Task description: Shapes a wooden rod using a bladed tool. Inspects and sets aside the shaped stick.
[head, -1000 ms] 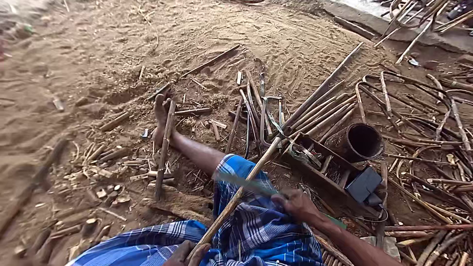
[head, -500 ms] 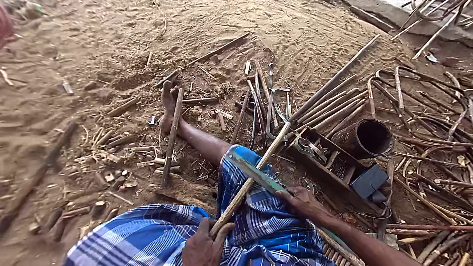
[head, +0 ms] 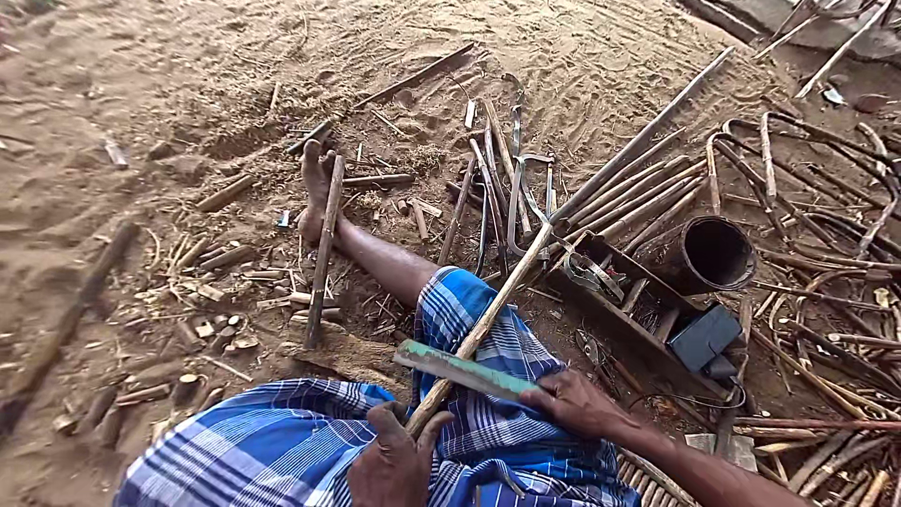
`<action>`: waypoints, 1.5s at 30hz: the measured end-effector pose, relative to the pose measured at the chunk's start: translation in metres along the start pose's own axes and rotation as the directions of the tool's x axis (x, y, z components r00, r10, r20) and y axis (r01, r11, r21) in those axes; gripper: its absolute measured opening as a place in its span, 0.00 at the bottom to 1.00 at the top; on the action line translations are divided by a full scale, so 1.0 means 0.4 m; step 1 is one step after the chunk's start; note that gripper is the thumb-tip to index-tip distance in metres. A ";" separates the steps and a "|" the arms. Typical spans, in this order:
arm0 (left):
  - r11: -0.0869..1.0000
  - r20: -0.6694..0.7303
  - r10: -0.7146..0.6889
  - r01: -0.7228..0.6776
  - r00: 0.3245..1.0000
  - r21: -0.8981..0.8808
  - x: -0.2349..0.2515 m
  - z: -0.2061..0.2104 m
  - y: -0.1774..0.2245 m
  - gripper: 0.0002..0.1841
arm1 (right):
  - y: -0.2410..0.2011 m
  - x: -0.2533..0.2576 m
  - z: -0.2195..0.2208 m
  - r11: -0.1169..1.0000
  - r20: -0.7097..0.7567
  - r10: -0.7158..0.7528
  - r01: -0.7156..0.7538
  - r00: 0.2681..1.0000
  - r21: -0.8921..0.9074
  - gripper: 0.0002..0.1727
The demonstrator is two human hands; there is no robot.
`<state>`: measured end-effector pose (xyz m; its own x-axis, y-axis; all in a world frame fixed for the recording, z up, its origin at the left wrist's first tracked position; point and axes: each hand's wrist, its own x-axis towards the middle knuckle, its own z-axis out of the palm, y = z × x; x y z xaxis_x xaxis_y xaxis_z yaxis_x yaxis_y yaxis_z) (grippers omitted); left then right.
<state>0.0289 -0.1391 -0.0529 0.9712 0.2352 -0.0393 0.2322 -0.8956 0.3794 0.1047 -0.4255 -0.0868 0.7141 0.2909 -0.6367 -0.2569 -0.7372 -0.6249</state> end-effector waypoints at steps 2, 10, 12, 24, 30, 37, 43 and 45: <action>0.999 -0.037 0.027 -0.026 0.999 0.031 0.002 0.002 0.002 0.46 | 0.013 0.034 -0.040 0.987 -0.114 0.123 -0.109 0.986 0.120 0.36; 0.978 -0.185 0.137 -0.104 0.973 0.180 -0.004 0.025 0.000 0.41 | -0.020 0.046 -0.062 0.990 -0.223 0.137 -0.141 0.965 -0.001 0.37; 0.976 -0.210 0.140 -0.099 0.968 0.195 -0.002 0.031 0.001 0.42 | 0.005 0.069 -0.057 0.988 -0.275 0.151 -0.142 0.950 0.053 0.39; 0.892 0.395 -0.137 0.286 0.908 -0.349 0.039 0.036 -0.091 0.31 | 0.002 0.000 0.006 0.967 -0.166 -0.098 0.055 0.981 -0.249 0.36; 0.792 0.368 -0.119 0.312 0.922 -0.525 0.055 0.038 -0.092 0.25 | 0.021 0.044 -0.005 0.989 -0.250 -0.039 0.001 0.968 -0.149 0.36; 0.834 0.322 -0.136 0.284 0.937 -0.474 0.059 0.044 -0.094 0.26 | 0.003 0.062 -0.018 0.999 -0.286 0.002 -0.013 0.958 -0.039 0.35; 0.518 0.495 -0.137 0.488 0.858 -0.703 0.058 0.025 -0.098 0.19 | 0.030 0.100 -0.054 0.976 -0.379 0.175 -0.109 0.909 0.189 0.38; 0.458 0.543 -0.118 0.531 0.831 -0.713 0.047 0.006 -0.125 0.18 | 0.028 0.086 -0.045 0.948 -0.352 0.236 -0.135 0.906 0.288 0.38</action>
<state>0.0356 -0.0909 -0.0748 0.8091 0.0960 -0.5797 0.5836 -0.0164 0.8118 0.1380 -0.4347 -0.1077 0.8157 -0.1251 -0.5648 -0.5272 -0.5626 -0.6368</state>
